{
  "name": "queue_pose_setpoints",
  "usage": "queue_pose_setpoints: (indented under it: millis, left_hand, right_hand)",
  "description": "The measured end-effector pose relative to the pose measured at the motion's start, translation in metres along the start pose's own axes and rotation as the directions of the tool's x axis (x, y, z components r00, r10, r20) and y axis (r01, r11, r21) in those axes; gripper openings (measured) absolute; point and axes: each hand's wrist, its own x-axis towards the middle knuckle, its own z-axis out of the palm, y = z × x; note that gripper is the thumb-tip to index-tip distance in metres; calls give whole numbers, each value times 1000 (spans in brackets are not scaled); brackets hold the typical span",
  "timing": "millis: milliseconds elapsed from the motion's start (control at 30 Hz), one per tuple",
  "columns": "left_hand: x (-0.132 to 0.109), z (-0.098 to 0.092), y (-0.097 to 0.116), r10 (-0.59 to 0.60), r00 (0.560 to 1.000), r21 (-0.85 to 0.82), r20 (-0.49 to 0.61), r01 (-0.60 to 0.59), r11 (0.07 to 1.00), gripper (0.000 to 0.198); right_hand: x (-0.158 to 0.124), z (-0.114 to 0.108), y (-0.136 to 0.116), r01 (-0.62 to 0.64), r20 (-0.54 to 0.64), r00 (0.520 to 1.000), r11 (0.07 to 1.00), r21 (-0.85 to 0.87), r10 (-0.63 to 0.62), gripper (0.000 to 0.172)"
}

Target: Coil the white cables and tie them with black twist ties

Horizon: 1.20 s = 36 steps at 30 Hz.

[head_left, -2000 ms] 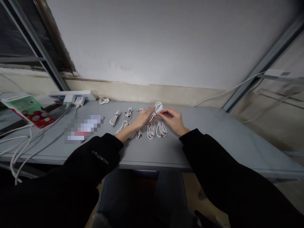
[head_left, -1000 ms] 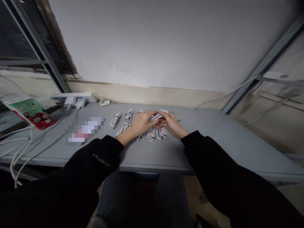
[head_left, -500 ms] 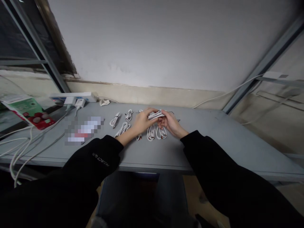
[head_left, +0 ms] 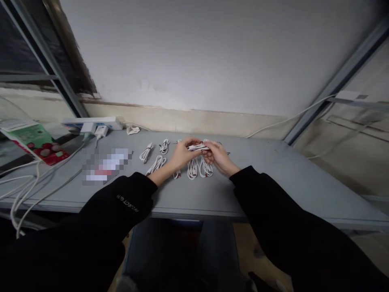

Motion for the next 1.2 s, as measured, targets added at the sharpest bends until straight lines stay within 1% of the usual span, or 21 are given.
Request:
queue_pose_setpoints:
  millis: [200, 433, 667, 967, 1200]
  left_hand:
    - [2, -2, -1, -35, 999, -55, -6, 34, 998, 21]
    - [3, -2, -5, -31, 999, -41, -13, 30, 999, 23]
    - [3, -3, -9, -27, 1000, -30, -12, 27, 999, 23]
    - [3, -5, -7, 13, 1000, 16, -3, -13, 1000, 16]
    - [1, -4, -3, 32, 999, 19, 10, -33, 999, 17]
  right_hand:
    - [-1, -3, 0, 31, 34, 999, 999, -28, -30, 32]
    - [-3, -2, -5, 44, 38, 998, 993, -106, -40, 31]
    - [-4, -2, -5, 53, 37, 998, 988, -147, -48, 29]
    - [-5, -3, -4, 48, 52, 998, 992, -119, -42, 30]
    - [-6, -1, -8, 15, 38, 999, 994, -111, -11, 31]
